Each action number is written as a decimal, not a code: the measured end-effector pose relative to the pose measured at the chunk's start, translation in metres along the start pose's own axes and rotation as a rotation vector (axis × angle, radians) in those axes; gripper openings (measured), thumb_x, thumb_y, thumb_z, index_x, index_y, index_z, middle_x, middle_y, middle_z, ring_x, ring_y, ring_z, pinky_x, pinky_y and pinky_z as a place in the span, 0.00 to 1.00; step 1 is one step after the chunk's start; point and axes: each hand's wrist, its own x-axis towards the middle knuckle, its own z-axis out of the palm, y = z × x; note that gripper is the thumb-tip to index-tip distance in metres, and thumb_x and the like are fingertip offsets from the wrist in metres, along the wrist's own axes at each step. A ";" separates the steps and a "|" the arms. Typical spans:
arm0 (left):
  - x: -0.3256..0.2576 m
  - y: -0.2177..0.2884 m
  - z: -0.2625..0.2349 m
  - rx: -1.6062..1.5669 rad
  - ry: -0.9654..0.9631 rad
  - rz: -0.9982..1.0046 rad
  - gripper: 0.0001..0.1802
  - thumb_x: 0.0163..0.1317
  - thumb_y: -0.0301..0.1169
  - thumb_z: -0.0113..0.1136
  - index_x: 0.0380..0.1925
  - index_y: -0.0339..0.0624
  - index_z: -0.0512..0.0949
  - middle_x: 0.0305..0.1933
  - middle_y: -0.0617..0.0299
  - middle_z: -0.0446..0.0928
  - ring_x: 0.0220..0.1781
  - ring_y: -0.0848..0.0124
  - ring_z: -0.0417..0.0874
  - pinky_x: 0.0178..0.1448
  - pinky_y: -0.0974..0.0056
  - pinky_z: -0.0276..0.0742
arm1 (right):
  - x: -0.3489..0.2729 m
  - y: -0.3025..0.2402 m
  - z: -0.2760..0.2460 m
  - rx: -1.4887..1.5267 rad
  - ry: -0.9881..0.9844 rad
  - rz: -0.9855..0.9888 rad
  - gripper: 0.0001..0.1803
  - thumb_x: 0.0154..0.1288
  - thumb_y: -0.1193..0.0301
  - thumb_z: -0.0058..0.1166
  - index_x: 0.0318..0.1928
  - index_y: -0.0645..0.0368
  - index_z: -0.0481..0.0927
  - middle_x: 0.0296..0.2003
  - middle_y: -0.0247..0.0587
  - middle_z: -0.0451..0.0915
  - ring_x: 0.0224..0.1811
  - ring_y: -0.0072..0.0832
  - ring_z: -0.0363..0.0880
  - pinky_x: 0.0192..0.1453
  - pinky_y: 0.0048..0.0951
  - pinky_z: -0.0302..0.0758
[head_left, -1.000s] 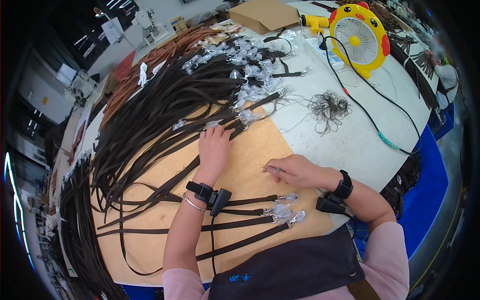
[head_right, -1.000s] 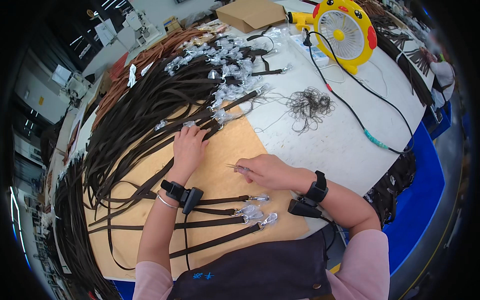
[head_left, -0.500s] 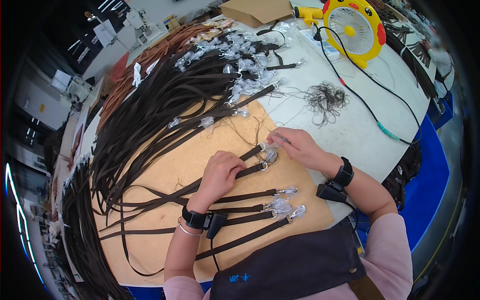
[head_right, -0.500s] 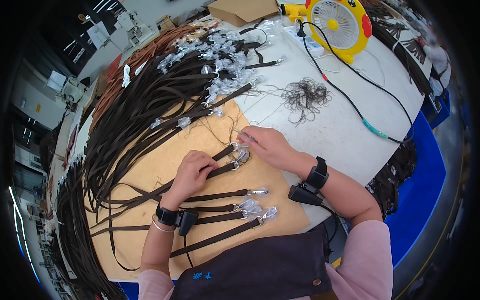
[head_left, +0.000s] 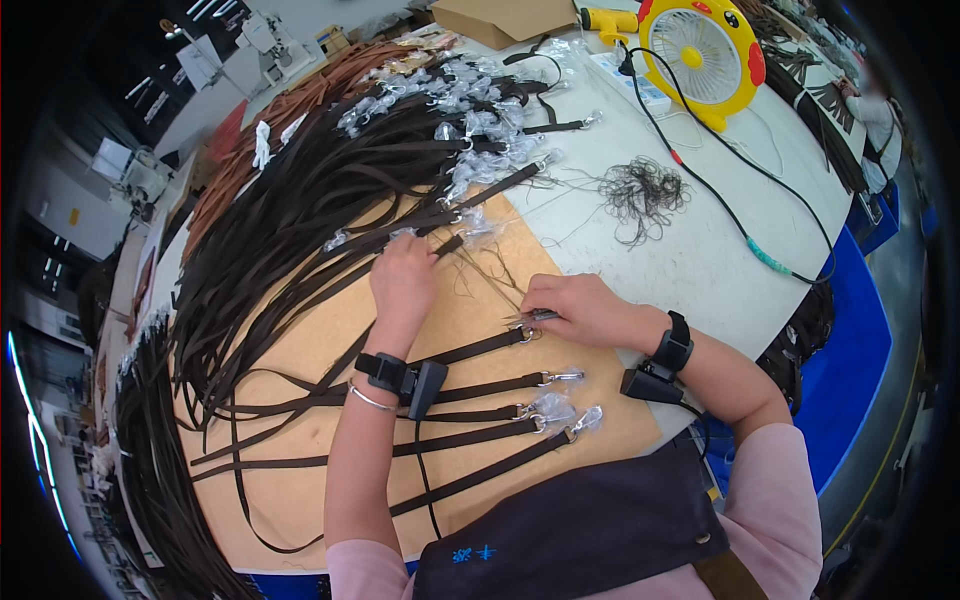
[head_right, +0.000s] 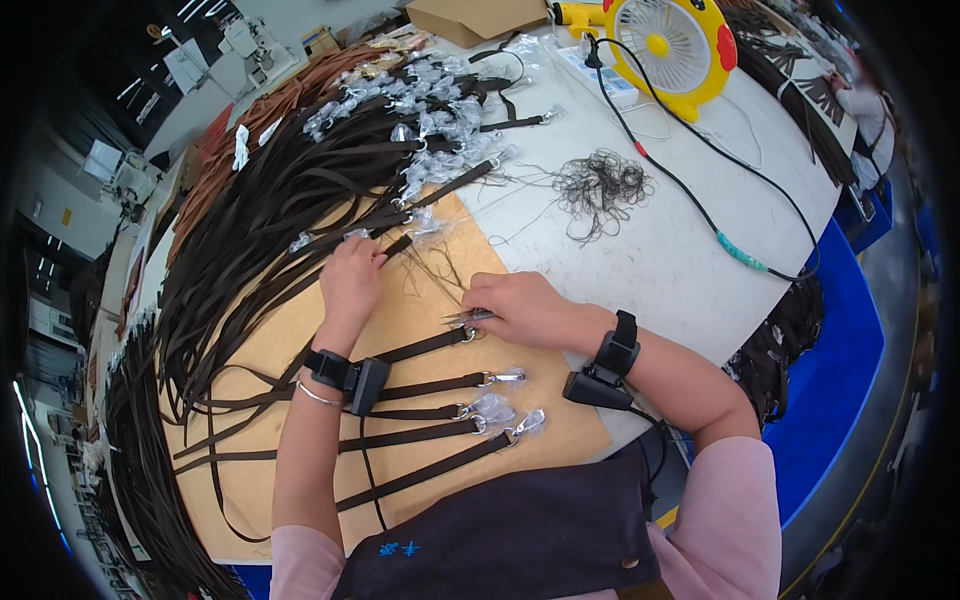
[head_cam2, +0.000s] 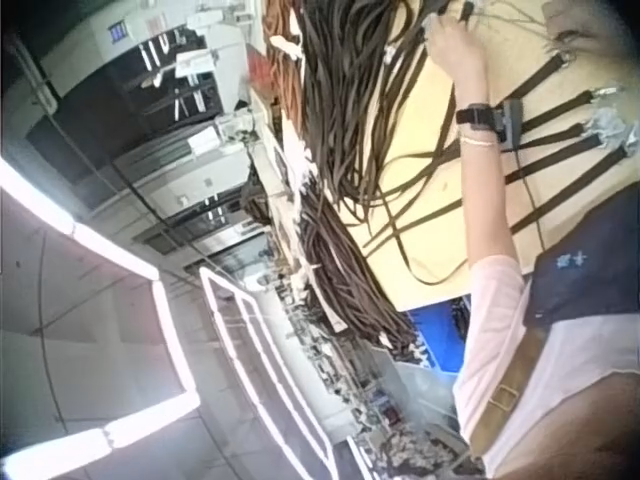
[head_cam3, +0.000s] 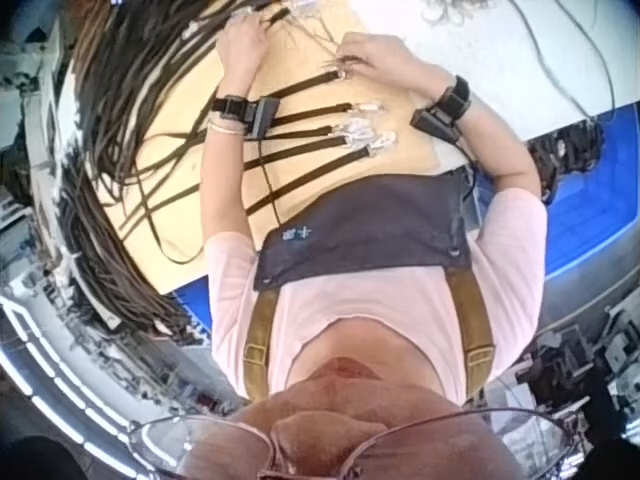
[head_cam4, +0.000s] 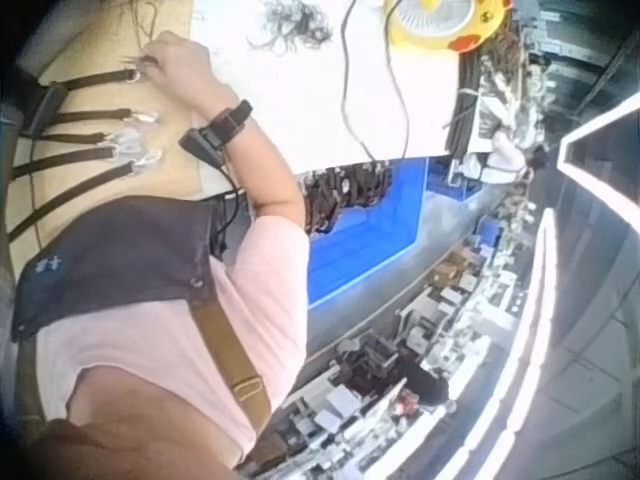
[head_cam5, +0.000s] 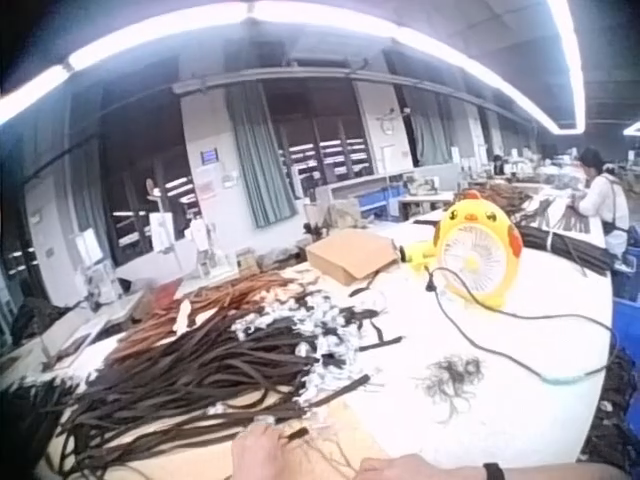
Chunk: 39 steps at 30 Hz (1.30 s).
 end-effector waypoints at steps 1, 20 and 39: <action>0.002 -0.009 0.000 0.001 -0.001 -0.003 0.07 0.57 0.30 0.67 0.32 0.41 0.79 0.38 0.59 0.77 0.46 0.58 0.80 0.49 0.55 0.74 | 0.000 0.000 -0.002 0.002 -0.002 -0.002 0.07 0.62 0.67 0.60 0.40 0.52 0.82 0.38 0.36 0.80 0.38 0.40 0.82 0.40 0.40 0.78; -0.075 0.062 -0.008 -0.773 -0.276 -0.167 0.17 0.51 0.23 0.74 0.42 0.39 0.81 0.27 0.65 0.77 0.23 0.77 0.73 0.29 0.69 0.71 | 0.011 -0.009 0.014 -0.057 0.133 0.010 0.09 0.55 0.68 0.68 0.36 0.55 0.84 0.32 0.37 0.83 0.32 0.41 0.82 0.34 0.37 0.75; -0.075 0.072 0.001 -0.832 -0.177 -0.217 0.16 0.52 0.30 0.75 0.42 0.45 0.84 0.26 0.69 0.78 0.22 0.78 0.73 0.28 0.71 0.69 | 0.025 -0.009 0.003 0.207 0.139 0.175 0.10 0.59 0.70 0.66 0.32 0.64 0.81 0.21 0.47 0.76 0.21 0.34 0.70 0.28 0.33 0.68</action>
